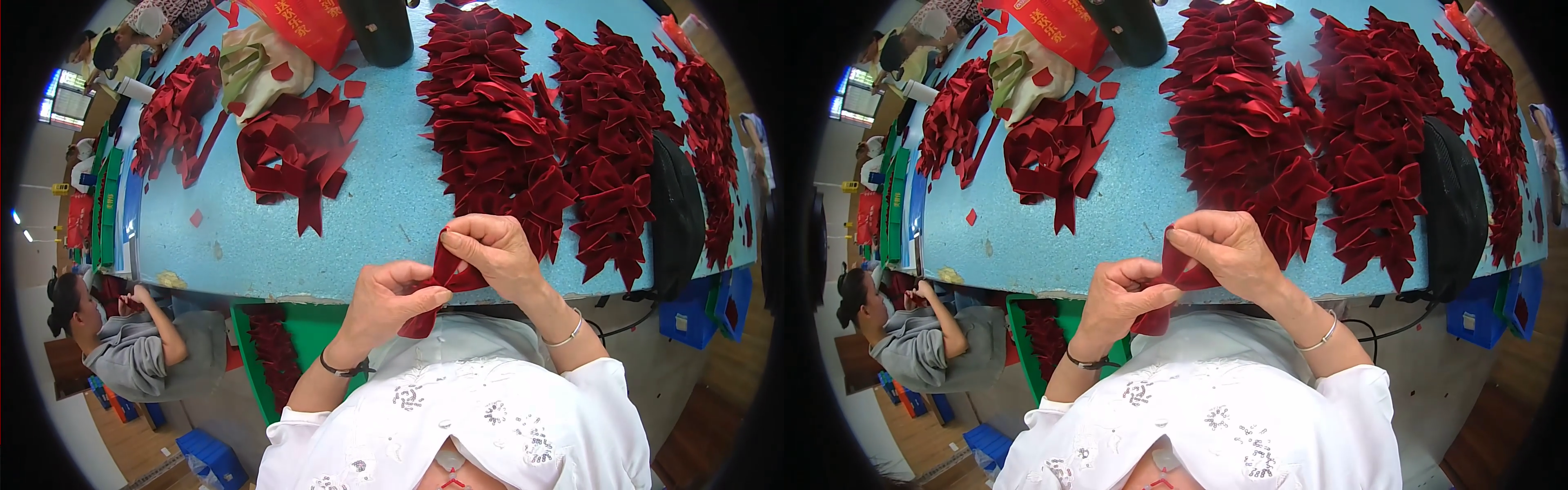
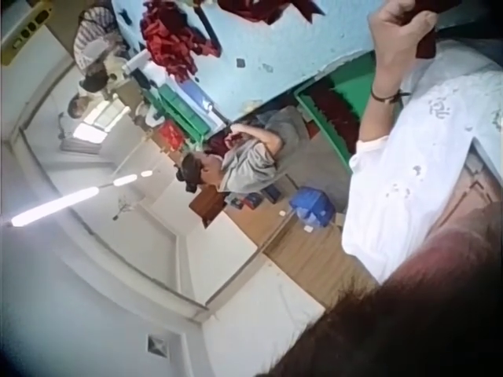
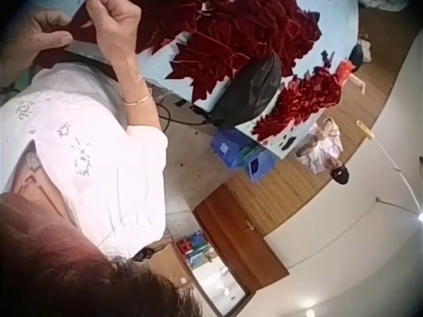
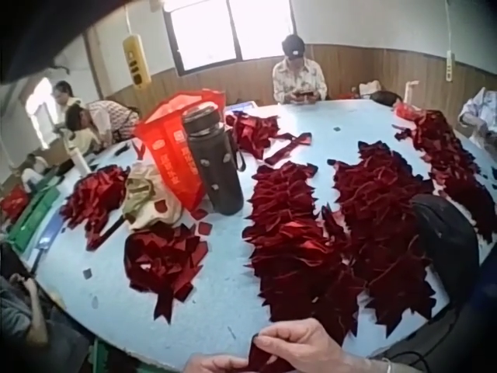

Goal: Folding and tying red ribbons into decorative bows at a factory workbench.

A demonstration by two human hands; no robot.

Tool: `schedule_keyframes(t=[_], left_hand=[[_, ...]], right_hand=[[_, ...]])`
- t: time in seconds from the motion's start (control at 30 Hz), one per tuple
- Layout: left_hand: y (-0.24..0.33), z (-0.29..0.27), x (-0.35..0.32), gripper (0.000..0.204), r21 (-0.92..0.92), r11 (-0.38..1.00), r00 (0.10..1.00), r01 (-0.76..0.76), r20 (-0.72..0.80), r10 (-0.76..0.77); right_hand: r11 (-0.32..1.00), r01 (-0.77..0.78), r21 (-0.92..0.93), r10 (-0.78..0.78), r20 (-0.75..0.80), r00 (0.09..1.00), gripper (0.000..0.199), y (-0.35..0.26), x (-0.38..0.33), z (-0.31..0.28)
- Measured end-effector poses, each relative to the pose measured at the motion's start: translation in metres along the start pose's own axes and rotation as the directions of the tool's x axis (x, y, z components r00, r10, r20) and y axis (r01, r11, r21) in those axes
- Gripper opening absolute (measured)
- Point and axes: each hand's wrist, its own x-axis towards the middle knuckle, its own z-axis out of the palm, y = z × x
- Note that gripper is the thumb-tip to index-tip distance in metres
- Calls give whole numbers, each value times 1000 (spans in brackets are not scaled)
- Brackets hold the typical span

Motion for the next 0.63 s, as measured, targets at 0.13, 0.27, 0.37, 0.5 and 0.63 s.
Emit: schedule_keyframes(t=[0.13,0.27,0.37,0.5,0.63], left_hand=[[-3,-4,0,15,-51,998,1000,29,4,-29],[-3,-5,-1,15,-206,978,1000,30,1,-30],[0,-4,2,16,-305,952,999,-6,-43,-8],[3,-8,9,18,-395,917,991,-63,-131,12],[-1,-10,16,22,-445,889,984,-105,-175,28]], right_hand=[[991,49,-121,-48,12,999,14,-6,2,1],[997,39,-67,-41,-31,999,13,-5,11,4],[960,143,242,-72,-280,957,14,-9,13,-2],[998,53,22,-50,-129,990,18,-7,-5,-7],[978,-100,-182,112,61,992,28,4,-19,-14]])
